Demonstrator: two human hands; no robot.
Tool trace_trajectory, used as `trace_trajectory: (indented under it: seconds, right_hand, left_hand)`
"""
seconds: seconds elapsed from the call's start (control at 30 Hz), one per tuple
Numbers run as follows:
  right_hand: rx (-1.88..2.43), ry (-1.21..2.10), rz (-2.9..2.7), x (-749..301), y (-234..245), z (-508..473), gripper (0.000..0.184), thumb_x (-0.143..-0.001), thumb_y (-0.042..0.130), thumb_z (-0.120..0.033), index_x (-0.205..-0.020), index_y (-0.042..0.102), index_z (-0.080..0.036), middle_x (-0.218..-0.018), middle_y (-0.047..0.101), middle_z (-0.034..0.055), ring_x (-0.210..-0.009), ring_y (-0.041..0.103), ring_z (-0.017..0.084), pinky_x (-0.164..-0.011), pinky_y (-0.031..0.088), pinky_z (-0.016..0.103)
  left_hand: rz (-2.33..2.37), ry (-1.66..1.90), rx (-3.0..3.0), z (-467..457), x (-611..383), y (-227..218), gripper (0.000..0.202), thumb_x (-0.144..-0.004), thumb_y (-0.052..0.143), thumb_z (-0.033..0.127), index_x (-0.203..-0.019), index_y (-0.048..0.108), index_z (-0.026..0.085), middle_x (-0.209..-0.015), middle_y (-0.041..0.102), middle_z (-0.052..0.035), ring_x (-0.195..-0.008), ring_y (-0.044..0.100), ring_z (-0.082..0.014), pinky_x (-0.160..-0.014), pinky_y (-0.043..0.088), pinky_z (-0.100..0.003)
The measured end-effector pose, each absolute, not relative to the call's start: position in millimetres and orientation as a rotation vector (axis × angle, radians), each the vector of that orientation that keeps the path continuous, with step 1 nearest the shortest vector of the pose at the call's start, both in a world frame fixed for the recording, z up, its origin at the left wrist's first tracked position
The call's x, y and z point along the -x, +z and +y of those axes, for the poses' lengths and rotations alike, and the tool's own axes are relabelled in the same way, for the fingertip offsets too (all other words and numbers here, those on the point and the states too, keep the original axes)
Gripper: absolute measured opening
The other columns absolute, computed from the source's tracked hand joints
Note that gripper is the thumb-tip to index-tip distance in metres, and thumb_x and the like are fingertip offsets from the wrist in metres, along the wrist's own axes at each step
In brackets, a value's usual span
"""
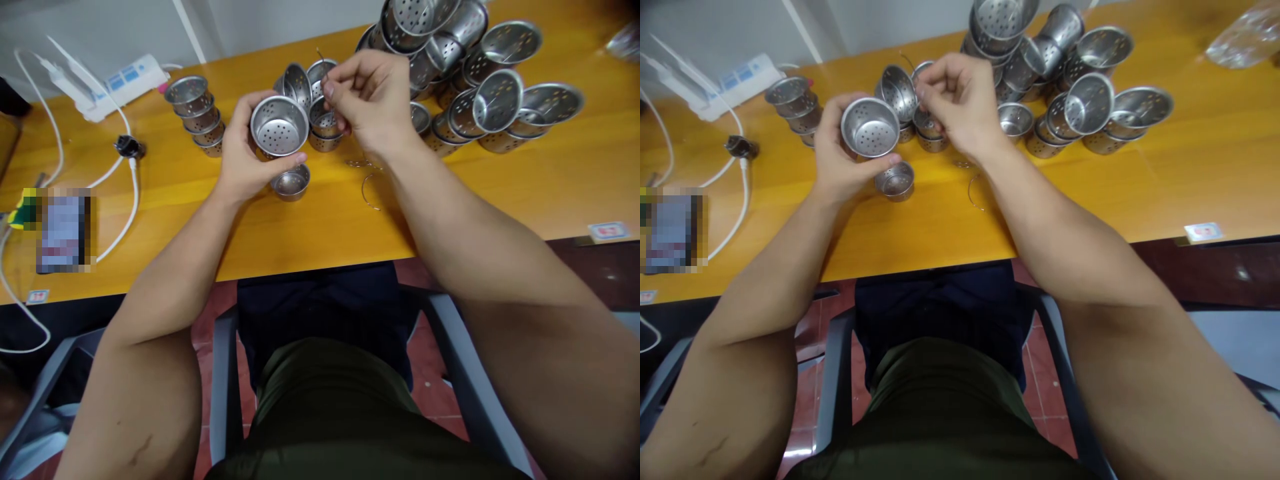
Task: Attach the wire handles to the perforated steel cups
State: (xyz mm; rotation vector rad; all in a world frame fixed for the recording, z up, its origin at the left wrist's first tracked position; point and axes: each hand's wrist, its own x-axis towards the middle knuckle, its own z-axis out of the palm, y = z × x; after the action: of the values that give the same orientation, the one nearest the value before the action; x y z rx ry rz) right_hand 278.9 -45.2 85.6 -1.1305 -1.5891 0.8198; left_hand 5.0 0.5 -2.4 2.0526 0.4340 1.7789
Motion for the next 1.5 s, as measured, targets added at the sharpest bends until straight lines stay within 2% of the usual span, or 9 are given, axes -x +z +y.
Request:
trace_trajectory:
  seconds: [0.07, 0.17, 0.3, 0.43, 0.7, 0.9, 1.13, 1.27, 1.5]
  right_hand:
    - [1.174, 0.806, -1.627, -280, 90, -48, 0.018, -0.12, 0.082, -0.049, -0.132, 0.079, -0.037, -0.117, 0.086, 0.003, -0.082, 0.067, 0.026, -0.086, 0.069, 0.041]
    - [1.241, 0.752, -1.726, -279, 96, -54, 0.026, -0.125, 0.075, -0.051, -0.144, 0.077, -0.034, -0.128, 0.087, 0.0054, -0.089, 0.068, 0.027, -0.093, 0.072, 0.041]
    - [1.248, 0.688, -1.801, -270, 100, -65, 0.021, -0.129, 0.069, -0.042, -0.145, 0.077, -0.031, -0.131, 0.087, 0.0078, -0.097, 0.073, 0.027, -0.101, 0.072, 0.041]
    - [1.174, 0.565, -1.843, -260, 104, -77, 0.017, -0.129, 0.068, -0.036, -0.138, 0.081, -0.03, -0.129, 0.086, 0.0099, -0.11, 0.081, 0.03, -0.103, 0.073, 0.042]
    - [1.275, 0.59, -1.979, -260, 112, -87, 0.021, -0.128, 0.065, -0.036, -0.134, 0.085, -0.032, -0.119, 0.083, 0.0082, -0.109, 0.078, 0.032, -0.108, 0.072, 0.044]
    - [1.227, 0.565, -1.925, -254, 107, -85, 0.018, -0.127, 0.066, -0.031, -0.128, 0.083, -0.029, -0.1, 0.071, 0.0043, -0.09, 0.07, 0.029, -0.092, 0.069, 0.04]
    - [1.316, 0.572, -1.91, -254, 108, -87, 0.022, -0.125, 0.066, -0.045, -0.134, 0.083, -0.034, -0.108, 0.08, 0.0068, -0.103, 0.078, 0.036, -0.104, 0.073, 0.046]
    - [1.378, 0.529, -1.942, -250, 109, -90, 0.023, -0.12, 0.068, -0.047, -0.137, 0.081, -0.039, -0.111, 0.082, 0.0033, -0.105, 0.08, 0.037, -0.113, 0.075, 0.049]
    - [1.343, 0.61, -1.929, -245, 113, -96, 0.025, -0.106, 0.071, -0.058, -0.126, 0.085, -0.051, -0.114, 0.087, 0.0028, -0.113, 0.081, 0.045, -0.109, 0.077, 0.065]
  left_hand:
    - [0.456, 1.791, -2.057, 1, -2, -2, 0.114, -0.073, 0.108, 0.117, -0.152, 0.075, 0.04, -0.144, 0.079, -0.0053, -0.13, 0.069, -0.0413, -0.121, 0.055, -0.069]
    - [0.6, 1.67, -2.027, -6, 5, 5, 0.098, -0.083, 0.119, 0.099, -0.145, 0.073, 0.038, -0.144, 0.08, -0.0024, -0.137, 0.065, -0.0391, -0.131, 0.054, -0.068]
    - [0.583, 1.589, -2.012, -14, 6, 12, 0.101, -0.073, 0.122, 0.089, -0.152, 0.072, 0.05, -0.154, 0.08, -0.0046, -0.148, 0.069, -0.0497, -0.129, 0.058, -0.074]
    - [0.46, 1.506, -2.021, -15, 3, 10, 0.09, -0.087, 0.114, 0.081, -0.16, 0.07, 0.053, -0.159, 0.08, -0.0054, -0.153, 0.069, -0.0507, -0.126, 0.06, -0.075]
    - [0.254, 1.414, -2.007, -14, 5, -1, 0.105, -0.097, 0.119, 0.088, -0.166, 0.063, 0.033, -0.157, 0.075, -0.0059, -0.148, 0.058, -0.0388, -0.128, 0.048, -0.061]
    - [0.33, 1.402, -1.976, -16, 2, 3, 0.105, -0.087, 0.128, 0.076, -0.159, 0.063, 0.036, -0.146, 0.076, -0.0074, -0.145, 0.059, -0.0424, -0.124, 0.052, -0.063]
    - [0.553, 1.442, -1.98, -23, -7, 10, 0.09, -0.078, 0.12, 0.069, -0.149, 0.071, 0.045, -0.146, 0.078, -0.0093, -0.144, 0.069, -0.05, -0.12, 0.06, -0.068]
    - [0.616, 1.46, -2.032, -20, -11, 4, 0.093, -0.074, 0.118, 0.054, -0.156, 0.074, 0.049, -0.156, 0.078, -0.0095, -0.151, 0.067, -0.0532, -0.131, 0.057, -0.073]
    - [0.632, 1.395, -1.992, -40, -19, 15, 0.098, -0.072, 0.124, 0.046, -0.156, 0.076, 0.047, -0.158, 0.079, -0.0085, -0.15, 0.07, -0.0532, -0.134, 0.06, -0.073]
